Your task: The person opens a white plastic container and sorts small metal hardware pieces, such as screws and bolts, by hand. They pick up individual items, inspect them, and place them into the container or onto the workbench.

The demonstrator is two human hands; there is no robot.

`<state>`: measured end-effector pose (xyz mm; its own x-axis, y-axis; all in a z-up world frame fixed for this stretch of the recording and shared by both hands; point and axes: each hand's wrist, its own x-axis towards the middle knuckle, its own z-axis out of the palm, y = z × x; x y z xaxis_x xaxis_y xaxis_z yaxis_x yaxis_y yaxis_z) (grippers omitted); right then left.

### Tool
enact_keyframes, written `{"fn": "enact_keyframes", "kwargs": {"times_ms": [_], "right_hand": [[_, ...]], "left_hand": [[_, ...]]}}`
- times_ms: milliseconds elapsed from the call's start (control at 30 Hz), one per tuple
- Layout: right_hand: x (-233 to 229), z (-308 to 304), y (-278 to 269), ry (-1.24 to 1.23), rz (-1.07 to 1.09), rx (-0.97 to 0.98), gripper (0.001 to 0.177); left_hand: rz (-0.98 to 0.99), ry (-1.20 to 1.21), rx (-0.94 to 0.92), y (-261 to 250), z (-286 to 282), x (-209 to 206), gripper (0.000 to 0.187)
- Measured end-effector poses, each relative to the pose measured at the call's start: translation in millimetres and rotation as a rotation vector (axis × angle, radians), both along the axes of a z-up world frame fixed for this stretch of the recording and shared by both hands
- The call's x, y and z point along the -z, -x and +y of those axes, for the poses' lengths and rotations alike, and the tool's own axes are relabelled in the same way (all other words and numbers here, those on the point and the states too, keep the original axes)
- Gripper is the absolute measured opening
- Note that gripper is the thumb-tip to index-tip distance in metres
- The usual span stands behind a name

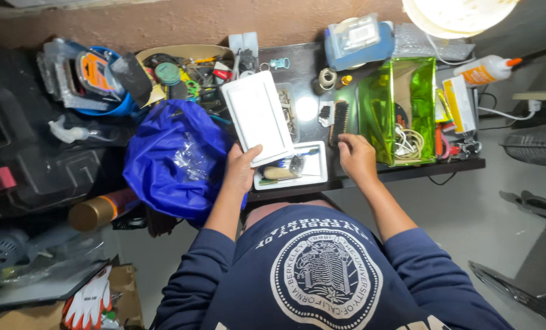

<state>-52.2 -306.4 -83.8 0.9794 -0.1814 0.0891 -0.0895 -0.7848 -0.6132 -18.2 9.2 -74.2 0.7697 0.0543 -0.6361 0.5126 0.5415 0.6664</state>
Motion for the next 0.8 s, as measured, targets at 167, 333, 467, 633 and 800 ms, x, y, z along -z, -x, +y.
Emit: {"fn": "enact_keyframes", "kwargs": {"times_ms": [167, 333, 467, 633, 800], "right_hand": [[9, 4, -15, 0.139, -0.095, 0.001, 0.019], [-7, 23, -32, 0.349, -0.106, -0.105, 0.019], [-13, 29, -38, 0.417, 0.04, -0.171, 0.023], [-12, 15, -28, 0.467, 0.087, -0.135, 0.026], [4, 4, -18, 0.634, 0.108, -0.123, 0.026]], "left_hand": [[0.0, -0.031, 0.05, 6, -1, 0, 0.063], [0.01, -0.052, 0.056, 17, -9, 7, 0.066], [0.025, -0.035, 0.063, 22, -5, 9, 0.066], [0.039, -0.021, 0.095, 27, 3, 7, 0.065], [0.038, 0.007, 0.074, 31, 7, 13, 0.07]]}}
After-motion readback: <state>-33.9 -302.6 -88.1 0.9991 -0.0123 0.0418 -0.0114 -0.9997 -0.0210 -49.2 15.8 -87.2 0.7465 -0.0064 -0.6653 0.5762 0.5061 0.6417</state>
